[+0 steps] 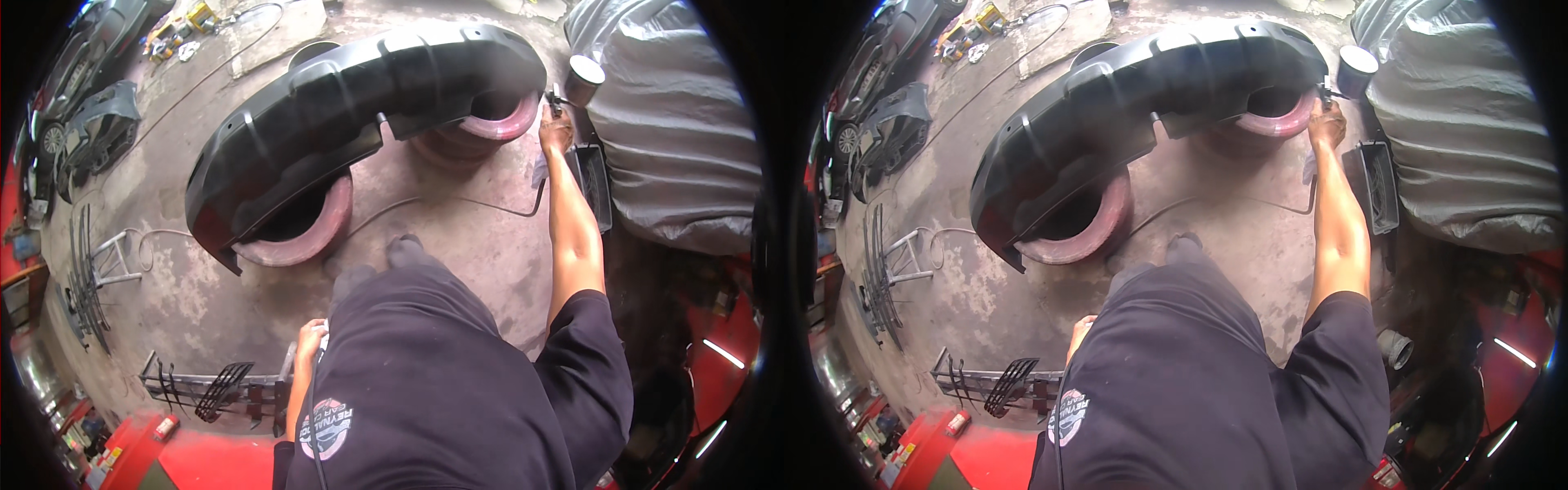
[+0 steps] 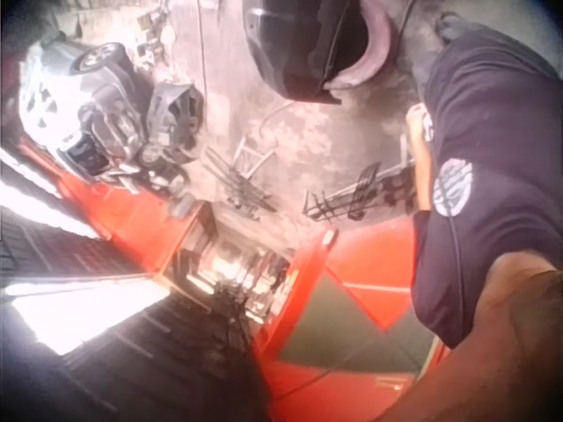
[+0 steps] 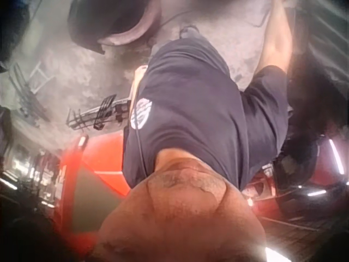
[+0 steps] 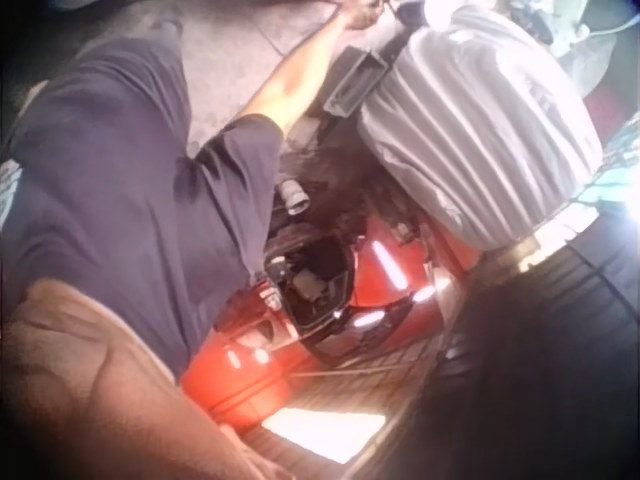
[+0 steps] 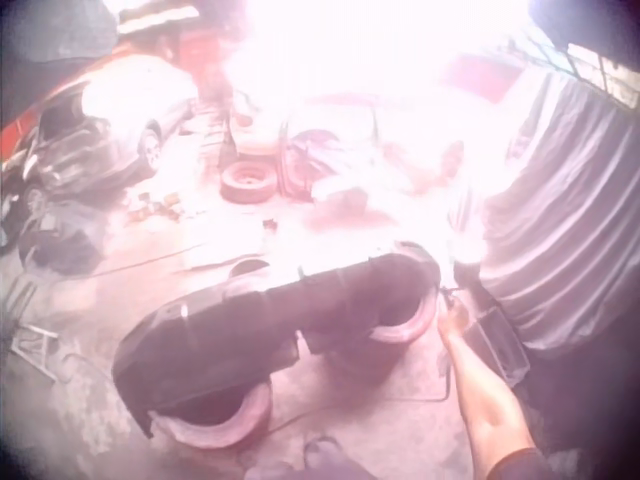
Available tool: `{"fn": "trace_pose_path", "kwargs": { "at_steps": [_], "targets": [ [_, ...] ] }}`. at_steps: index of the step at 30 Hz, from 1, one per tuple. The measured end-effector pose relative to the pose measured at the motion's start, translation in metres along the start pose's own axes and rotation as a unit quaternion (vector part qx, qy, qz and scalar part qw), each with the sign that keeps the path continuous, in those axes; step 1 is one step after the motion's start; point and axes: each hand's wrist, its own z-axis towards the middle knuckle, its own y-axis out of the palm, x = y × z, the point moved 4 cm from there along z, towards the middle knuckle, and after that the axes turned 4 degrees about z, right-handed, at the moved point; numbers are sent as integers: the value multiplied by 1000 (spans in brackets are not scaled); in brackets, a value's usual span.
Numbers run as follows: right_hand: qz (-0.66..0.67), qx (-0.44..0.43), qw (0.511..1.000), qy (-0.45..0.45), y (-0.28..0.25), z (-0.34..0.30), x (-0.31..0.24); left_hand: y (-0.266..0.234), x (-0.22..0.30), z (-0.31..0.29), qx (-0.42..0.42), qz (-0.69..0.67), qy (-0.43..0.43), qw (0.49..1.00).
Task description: The person pours paint into a spray gun cup, wipes the rim, and attaches the lid. They then spray paint a car bumper resting on tires, moving around it to cover the surface.
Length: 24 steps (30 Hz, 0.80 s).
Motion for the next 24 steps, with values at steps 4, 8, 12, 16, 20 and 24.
{"fn": "trace_pose_path", "kwargs": {
  "at_steps": [4, 8, 12, 16, 20, 24],
  "targets": [
    [29, -3, 998, 49, 11, -12, 7, -4, -18, 5, 17, 14, 20, 1000],
    [144, -67, 987, -5, 22, -66, -21, -3, -7, -2, 1, -9, 22, 1000],
    [188, -124, 971, -76, 29, -145, -84, -7, 10, -10, -3, 8, 10, 1000],
    [303, -205, 927, -87, 3, -229, -186, -23, -19, 2, 14, 23, 68, 997],
    [331, -269, 894, -135, 7, -305, -249, -38, -30, -5, 28, 51, 58, 997],
    [325, -323, 865, -205, 17, -380, -319, -45, -41, -22, 26, 26, 24, 999]
  ]
}}
